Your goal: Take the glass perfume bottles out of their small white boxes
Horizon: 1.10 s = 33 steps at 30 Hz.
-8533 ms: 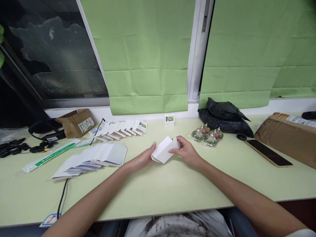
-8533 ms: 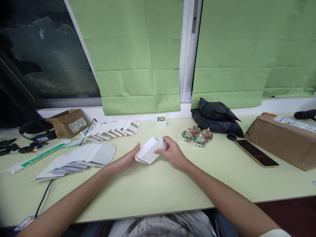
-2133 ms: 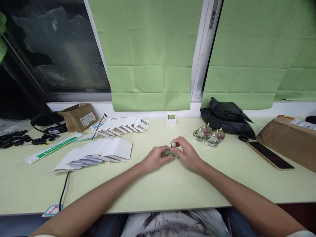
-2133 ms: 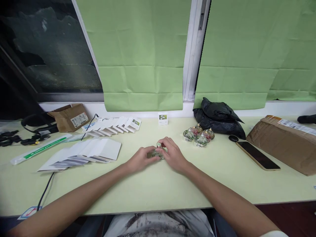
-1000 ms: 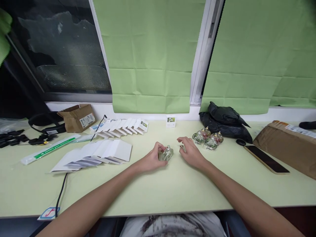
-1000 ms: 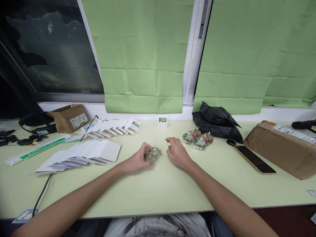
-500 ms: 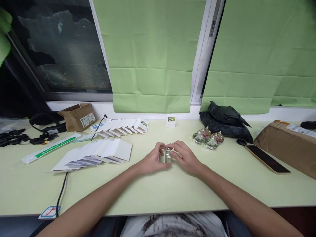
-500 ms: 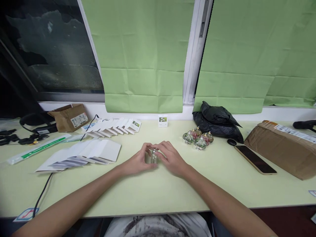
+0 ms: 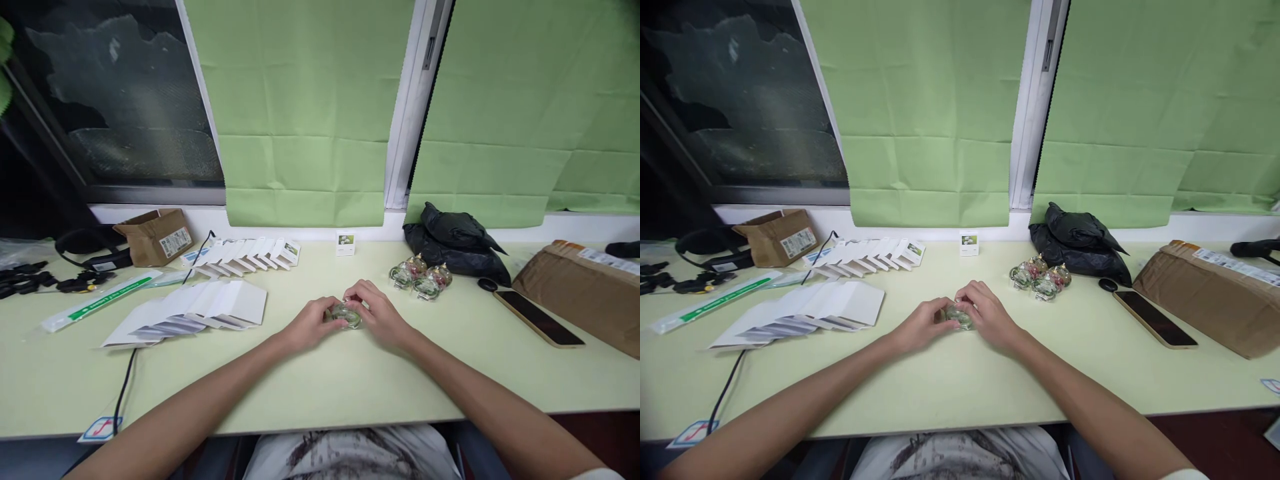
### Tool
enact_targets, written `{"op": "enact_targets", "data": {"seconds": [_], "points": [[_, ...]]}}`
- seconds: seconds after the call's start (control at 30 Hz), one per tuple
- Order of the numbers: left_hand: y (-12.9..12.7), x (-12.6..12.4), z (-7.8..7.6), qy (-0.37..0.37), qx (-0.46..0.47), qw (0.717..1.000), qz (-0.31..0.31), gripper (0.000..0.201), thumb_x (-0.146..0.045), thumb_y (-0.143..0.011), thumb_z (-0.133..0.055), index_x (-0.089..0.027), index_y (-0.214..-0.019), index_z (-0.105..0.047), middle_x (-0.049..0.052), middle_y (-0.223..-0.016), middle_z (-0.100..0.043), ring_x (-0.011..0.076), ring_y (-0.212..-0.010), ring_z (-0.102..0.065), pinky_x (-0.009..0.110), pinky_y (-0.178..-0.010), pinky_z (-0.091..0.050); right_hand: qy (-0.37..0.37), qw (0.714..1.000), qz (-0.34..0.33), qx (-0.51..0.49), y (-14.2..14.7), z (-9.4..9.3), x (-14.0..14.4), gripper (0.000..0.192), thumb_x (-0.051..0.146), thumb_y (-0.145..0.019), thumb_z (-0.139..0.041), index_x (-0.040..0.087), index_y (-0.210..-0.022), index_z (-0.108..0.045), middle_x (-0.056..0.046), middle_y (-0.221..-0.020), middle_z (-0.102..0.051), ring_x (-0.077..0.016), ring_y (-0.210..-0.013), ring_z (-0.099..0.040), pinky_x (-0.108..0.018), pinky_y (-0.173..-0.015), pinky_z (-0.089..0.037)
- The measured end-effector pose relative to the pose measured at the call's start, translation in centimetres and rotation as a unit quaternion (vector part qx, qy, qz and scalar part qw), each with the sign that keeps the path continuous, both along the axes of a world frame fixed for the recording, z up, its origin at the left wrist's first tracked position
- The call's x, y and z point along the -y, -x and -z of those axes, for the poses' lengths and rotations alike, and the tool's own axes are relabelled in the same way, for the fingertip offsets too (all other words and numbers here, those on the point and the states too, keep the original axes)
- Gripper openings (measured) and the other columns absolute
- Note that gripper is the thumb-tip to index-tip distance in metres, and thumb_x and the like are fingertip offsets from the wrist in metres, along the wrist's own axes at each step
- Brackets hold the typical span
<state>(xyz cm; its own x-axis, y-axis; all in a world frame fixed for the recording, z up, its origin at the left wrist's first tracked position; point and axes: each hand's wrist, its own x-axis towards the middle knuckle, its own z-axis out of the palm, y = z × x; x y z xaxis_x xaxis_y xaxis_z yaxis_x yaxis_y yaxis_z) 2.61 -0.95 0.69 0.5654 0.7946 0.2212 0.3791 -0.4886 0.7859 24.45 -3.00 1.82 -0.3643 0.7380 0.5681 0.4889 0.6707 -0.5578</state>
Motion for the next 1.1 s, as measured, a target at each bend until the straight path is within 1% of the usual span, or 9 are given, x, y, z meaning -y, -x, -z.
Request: {"op": "enact_targets", "data": {"seconds": [0.2,0.33,0.5,0.6,0.7,0.8,0.9,1.0,1.1], "points": [[0.2,-0.4,0.4,-0.031,-0.008,0.999,0.007,0.034,-0.052,-0.091,-0.069,-0.019,-0.101,-0.070,0.002,-0.086,-0.066,0.0175,-0.074,-0.055,0.029,-0.065,-0.042,-0.001,1.000,-0.011,-0.002,-0.1,-0.3,0.1,0.016,0.027,-0.106,-0.048,0.026,-0.101,-0.064,-0.005,-0.097,-0.065,-0.0235,-0.098,-0.058,-0.039,-0.087,-0.048],[0.1,-0.4,0.2,-0.028,0.005,0.999,0.018,0.035,-0.053,-0.092,-0.068,-0.019,-0.102,-0.069,0.003,-0.089,-0.067,0.0180,-0.077,-0.057,0.030,-0.068,-0.045,0.002,1.000,-0.011,-0.025,-0.3,-0.2,-0.4,0.016,0.029,-0.106,-0.049,0.025,-0.101,-0.064,-0.005,-0.098,-0.065,-0.0227,-0.096,-0.059,-0.038,-0.087,-0.048],[-0.4,-0.5,-0.7,0.028,0.115,0.993,-0.002,0.042,-0.059,-0.100,-0.055,-0.019,-0.108,-0.060,0.004,-0.097,-0.066,0.0196,-0.089,-0.063,0.030,-0.077,-0.051,0.021,0.996,0.026,-0.080,-1.0,0.0,-1.0,0.020,0.037,-0.108,-0.046,0.025,-0.110,-0.061,-0.005,-0.101,-0.063,-0.0212,-0.092,-0.060,-0.036,-0.083,-0.050],[-0.5,-0.4,-0.8,0.077,0.166,0.983,0.009,0.041,-0.059,-0.101,-0.054,-0.019,-0.108,-0.056,0.004,-0.097,-0.066,0.0196,-0.084,-0.069,0.029,-0.072,-0.051,0.014,0.999,0.033,-0.021,-1.3,0.0,-0.7,0.024,0.033,-0.110,-0.039,0.027,-0.126,-0.057,-0.007,-0.110,-0.063,-0.0222,-0.100,-0.061,-0.039,-0.090,-0.050],[-0.3,-0.4,-0.5,0.106,0.178,0.978,0.024,0.038,-0.056,-0.101,-0.057,-0.018,-0.107,-0.058,0.003,-0.092,-0.068,0.0187,-0.075,-0.071,0.029,-0.069,-0.049,-0.021,0.997,0.007,0.076,-1.5,0.0,-0.3,0.030,0.025,-0.110,-0.035,0.028,-0.135,-0.053,-0.009,-0.118,-0.060,-0.0242,-0.111,-0.058,-0.043,-0.099,-0.048],[-0.2,-0.5,-0.1,0.136,0.194,0.971,0.037,0.039,-0.055,-0.102,-0.056,-0.016,-0.109,-0.060,0.004,-0.087,-0.072,0.0186,-0.070,-0.070,0.030,-0.068,-0.049,-0.073,0.985,-0.016,0.159,-1.9,0.2,-0.4,0.030,0.017,-0.107,-0.037,0.025,-0.131,-0.054,-0.011,-0.115,-0.059,-0.0271,-0.109,-0.056,-0.045,-0.095,-0.050],[-0.3,-0.7,0.1,0.158,0.202,0.965,0.053,0.042,-0.056,-0.103,-0.054,-0.015,-0.110,-0.062,0.008,-0.088,-0.076,0.0195,-0.068,-0.070,0.030,-0.065,-0.049,-0.137,0.967,-0.010,0.216,-2.3,0.6,-1.1,0.028,0.010,-0.103,-0.039,0.020,-0.125,-0.054,-0.011,-0.105,-0.058,-0.0290,-0.100,-0.054,-0.045,-0.086,-0.049],[-0.5,-0.8,0.0,0.168,0.207,0.962,0.067,0.044,-0.056,-0.103,-0.054,-0.014,-0.111,-0.064,0.010,-0.093,-0.078,0.0204,-0.070,-0.072,0.030,-0.064,-0.049,-0.192,0.947,0.010,0.257,-2.6,0.8,-1.8,0.024,0.007,-0.097,-0.043,0.019,-0.115,-0.054,-0.010,-0.098,-0.055,-0.0292,-0.092,-0.050,-0.043,-0.080,-0.047],[-0.7,-0.7,-0.3,0.178,0.215,0.957,0.078,0.046,-0.057,-0.102,-0.055,-0.014,-0.115,-0.065,0.011,-0.099,-0.079,0.0214,-0.074,-0.074,0.030,-0.064,-0.049,-0.222,0.931,0.043,0.287,-2.6,0.4,-2.0,0.024,0.003,-0.092,-0.044,0.019,-0.109,-0.054,-0.010,-0.095,-0.054,-0.0293,-0.090,-0.049,-0.042,-0.079,-0.045]]}}
